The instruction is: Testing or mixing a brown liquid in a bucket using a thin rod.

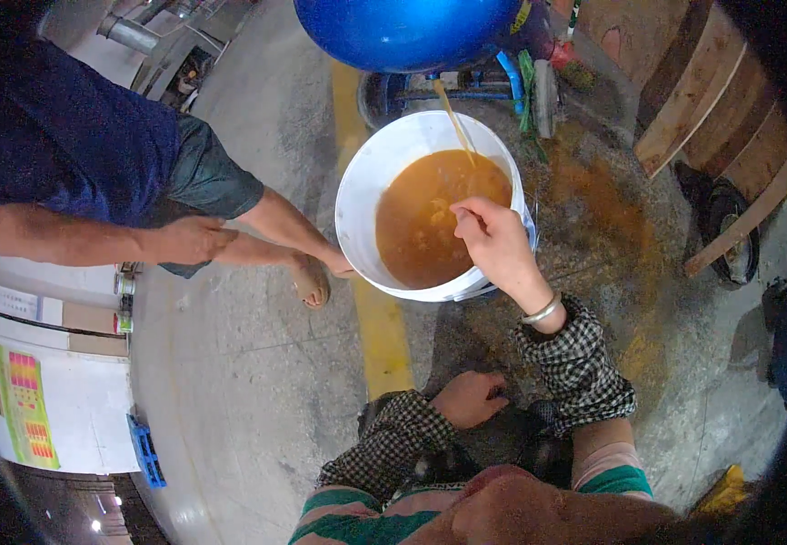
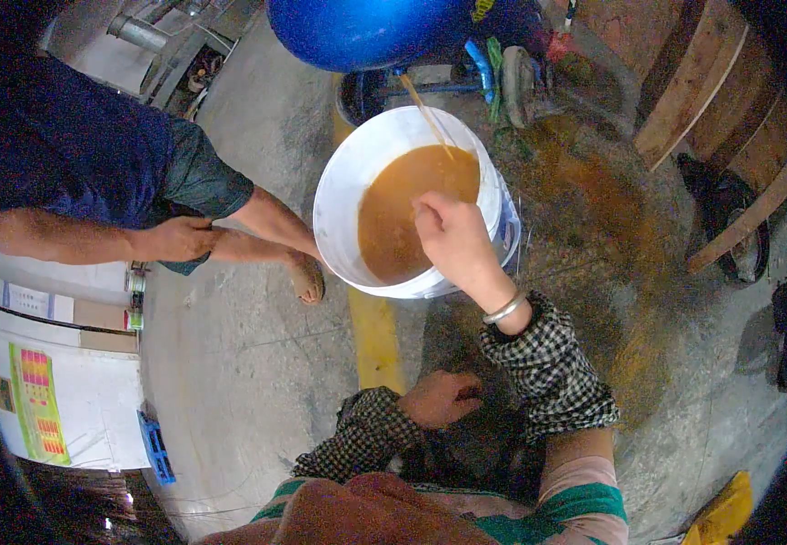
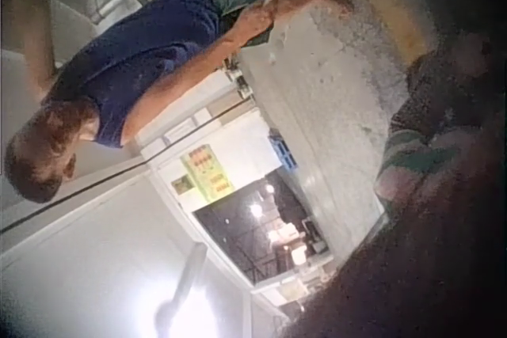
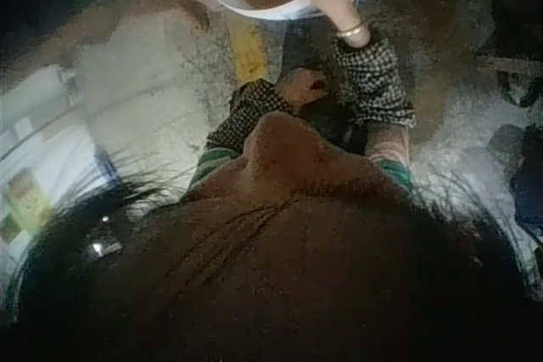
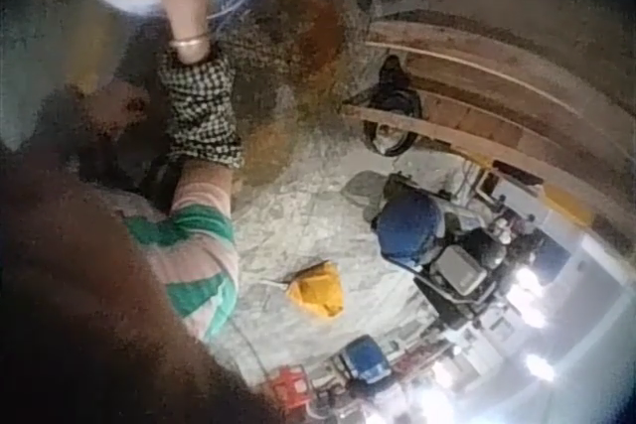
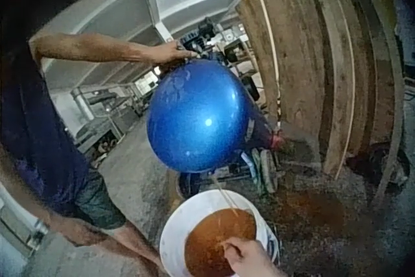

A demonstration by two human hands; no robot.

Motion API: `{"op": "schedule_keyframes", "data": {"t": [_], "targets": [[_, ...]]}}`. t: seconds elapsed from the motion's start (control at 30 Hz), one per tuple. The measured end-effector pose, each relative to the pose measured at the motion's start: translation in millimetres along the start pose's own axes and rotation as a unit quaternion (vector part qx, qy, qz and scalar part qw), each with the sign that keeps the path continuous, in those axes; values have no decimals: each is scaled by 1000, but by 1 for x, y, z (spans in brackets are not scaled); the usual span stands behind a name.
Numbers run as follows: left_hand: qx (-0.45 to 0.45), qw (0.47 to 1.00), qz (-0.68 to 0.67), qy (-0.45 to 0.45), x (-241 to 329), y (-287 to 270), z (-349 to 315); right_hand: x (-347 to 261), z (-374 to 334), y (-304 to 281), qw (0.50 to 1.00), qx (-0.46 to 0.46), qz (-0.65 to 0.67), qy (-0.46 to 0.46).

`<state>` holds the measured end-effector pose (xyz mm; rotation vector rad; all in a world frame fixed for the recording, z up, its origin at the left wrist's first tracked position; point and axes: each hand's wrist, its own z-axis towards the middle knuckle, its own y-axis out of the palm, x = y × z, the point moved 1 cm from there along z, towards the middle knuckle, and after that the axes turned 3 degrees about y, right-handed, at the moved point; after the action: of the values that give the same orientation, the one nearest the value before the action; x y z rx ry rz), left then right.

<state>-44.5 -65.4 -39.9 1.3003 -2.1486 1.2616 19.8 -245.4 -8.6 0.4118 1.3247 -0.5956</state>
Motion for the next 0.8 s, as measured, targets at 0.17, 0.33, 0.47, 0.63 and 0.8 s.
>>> {"op": "schedule_keyframes", "data": {"t": [0.17,0.33,0.47,0.63,0.8], "targets": [[30,999,14,35,-5,4,-1,-1,-1,0,1000,5,-16,2],[18,1000,4,22,-5,4,0,-3,0,0,1000,6,-3,14],[-1,1000,14,9,-1,1,0,-2,-1,1,999,13,22,25],[3,1000,14,20,-4,4,-1,-3,0,1,1000,10,13,14],[-1,1000,13,18,-4,4,0,0,0,0,1000,-5,-17,4]]}}
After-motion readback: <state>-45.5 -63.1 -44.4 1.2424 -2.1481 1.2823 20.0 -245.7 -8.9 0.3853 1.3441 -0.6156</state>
